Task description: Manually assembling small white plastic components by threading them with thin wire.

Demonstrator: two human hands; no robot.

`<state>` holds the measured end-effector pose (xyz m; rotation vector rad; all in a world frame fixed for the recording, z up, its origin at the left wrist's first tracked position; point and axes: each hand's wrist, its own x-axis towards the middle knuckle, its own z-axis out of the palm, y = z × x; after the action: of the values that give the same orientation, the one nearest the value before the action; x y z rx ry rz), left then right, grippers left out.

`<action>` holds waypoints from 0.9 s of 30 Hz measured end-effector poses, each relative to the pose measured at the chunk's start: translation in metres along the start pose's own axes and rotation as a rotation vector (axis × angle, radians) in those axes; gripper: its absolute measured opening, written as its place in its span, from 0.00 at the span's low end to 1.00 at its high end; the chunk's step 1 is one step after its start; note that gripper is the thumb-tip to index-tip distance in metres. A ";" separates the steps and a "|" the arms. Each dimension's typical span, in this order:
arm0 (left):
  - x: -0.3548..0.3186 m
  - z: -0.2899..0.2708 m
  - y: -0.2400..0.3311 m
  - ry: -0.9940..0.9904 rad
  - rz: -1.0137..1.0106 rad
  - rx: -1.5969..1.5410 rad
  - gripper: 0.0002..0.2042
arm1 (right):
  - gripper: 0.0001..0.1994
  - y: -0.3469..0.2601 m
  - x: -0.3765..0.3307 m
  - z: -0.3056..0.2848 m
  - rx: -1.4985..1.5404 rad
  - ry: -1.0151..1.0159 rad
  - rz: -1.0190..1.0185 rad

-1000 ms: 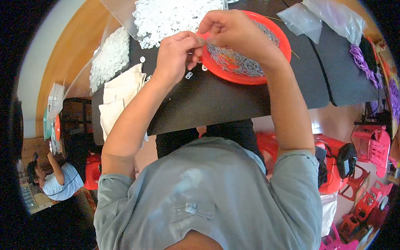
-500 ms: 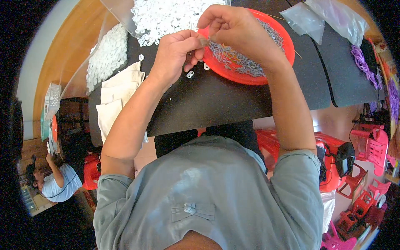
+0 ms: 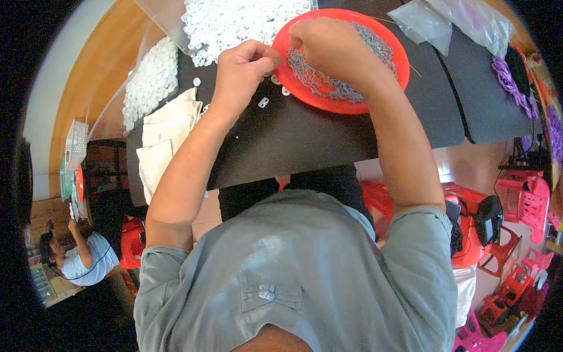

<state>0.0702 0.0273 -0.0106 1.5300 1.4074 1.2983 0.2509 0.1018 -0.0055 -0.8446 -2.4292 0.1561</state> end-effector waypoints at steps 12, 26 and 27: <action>0.001 -0.008 -0.013 -0.072 -0.018 0.120 0.04 | 0.05 -0.002 0.000 0.006 -0.044 -0.146 0.013; 0.000 -0.009 -0.011 -0.037 0.063 0.121 0.03 | 0.05 -0.003 0.002 -0.010 0.274 -0.204 0.238; 0.000 -0.010 -0.010 -0.037 0.065 0.119 0.03 | 0.06 0.000 0.001 -0.012 0.386 -0.202 0.268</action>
<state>0.0579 0.0281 -0.0176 1.6822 1.4449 1.2373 0.2563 0.1015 0.0056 -1.0052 -2.3392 0.8182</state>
